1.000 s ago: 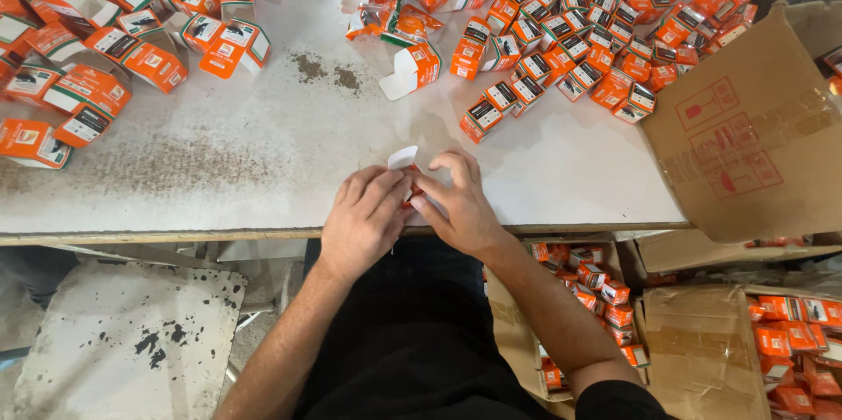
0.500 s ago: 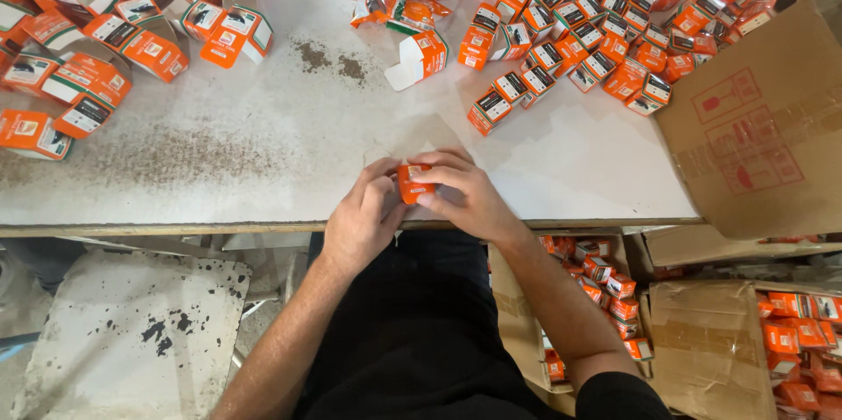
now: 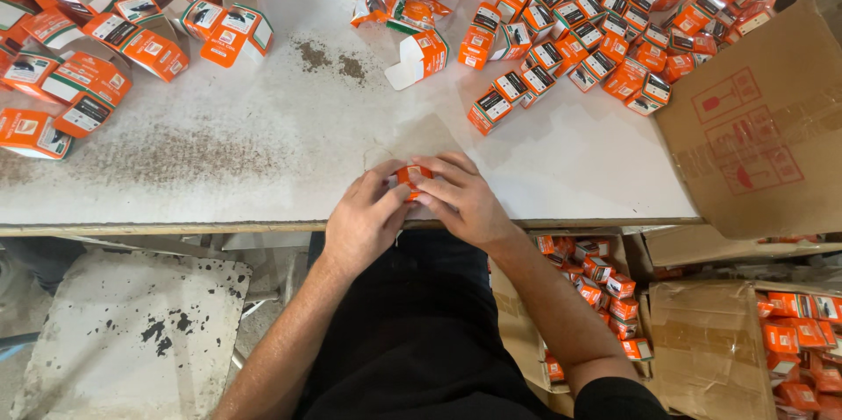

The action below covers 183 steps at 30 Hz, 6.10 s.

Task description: The person folds small orange cardboard boxes at a work table. They pick up flat folded cartons from a large pile, press the sides and flaps to shape them into open boxes, and set the finished boxes back onto the table pile, repeating the cycle.

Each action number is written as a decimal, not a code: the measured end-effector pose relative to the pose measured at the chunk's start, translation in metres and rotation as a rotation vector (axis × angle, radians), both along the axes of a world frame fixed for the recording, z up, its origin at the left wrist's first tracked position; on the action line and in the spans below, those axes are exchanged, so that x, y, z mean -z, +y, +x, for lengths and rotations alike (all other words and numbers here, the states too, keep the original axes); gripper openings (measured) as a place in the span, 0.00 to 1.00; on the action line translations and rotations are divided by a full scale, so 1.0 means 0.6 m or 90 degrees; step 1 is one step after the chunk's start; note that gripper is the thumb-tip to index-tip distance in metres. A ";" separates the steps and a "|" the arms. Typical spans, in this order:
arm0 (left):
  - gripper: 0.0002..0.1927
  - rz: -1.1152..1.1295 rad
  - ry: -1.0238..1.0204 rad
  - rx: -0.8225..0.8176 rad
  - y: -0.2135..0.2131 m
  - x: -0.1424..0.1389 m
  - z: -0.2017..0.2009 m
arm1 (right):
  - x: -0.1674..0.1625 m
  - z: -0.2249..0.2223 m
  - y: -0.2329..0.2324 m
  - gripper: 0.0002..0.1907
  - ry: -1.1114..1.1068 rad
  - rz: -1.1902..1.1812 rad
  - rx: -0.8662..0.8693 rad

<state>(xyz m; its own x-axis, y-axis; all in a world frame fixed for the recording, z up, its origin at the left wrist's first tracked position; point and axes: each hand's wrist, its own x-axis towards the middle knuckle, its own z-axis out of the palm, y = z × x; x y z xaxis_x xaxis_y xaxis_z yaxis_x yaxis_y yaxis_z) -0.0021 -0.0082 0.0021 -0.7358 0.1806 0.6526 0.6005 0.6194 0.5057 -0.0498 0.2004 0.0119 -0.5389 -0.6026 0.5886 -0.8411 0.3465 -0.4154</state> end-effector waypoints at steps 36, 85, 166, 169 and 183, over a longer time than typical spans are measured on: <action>0.11 0.372 -0.384 0.206 -0.018 -0.014 -0.103 | -0.045 -0.050 -0.058 0.39 0.134 0.045 -0.044; 0.17 -0.161 0.179 0.008 -0.019 -0.028 -0.003 | -0.026 -0.006 0.004 0.08 -0.010 -0.007 0.177; 0.28 0.054 -0.051 0.038 0.019 0.015 -0.007 | 0.005 0.033 0.000 0.15 -0.099 -0.134 0.082; 0.25 0.048 -0.063 0.050 0.018 0.009 -0.004 | 0.008 0.033 0.002 0.13 -0.102 -0.145 0.078; 0.09 0.012 0.007 0.062 0.016 -0.015 0.001 | 0.015 0.034 0.012 0.18 0.003 -0.081 0.039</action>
<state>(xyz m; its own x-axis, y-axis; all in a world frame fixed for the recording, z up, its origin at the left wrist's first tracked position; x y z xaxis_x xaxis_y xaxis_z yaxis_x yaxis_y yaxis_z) -0.0012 0.0013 0.0108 -0.7083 0.2388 0.6643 0.6632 0.5475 0.5103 -0.0292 0.2077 0.0030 -0.5700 -0.4890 0.6603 -0.8216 0.3425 -0.4556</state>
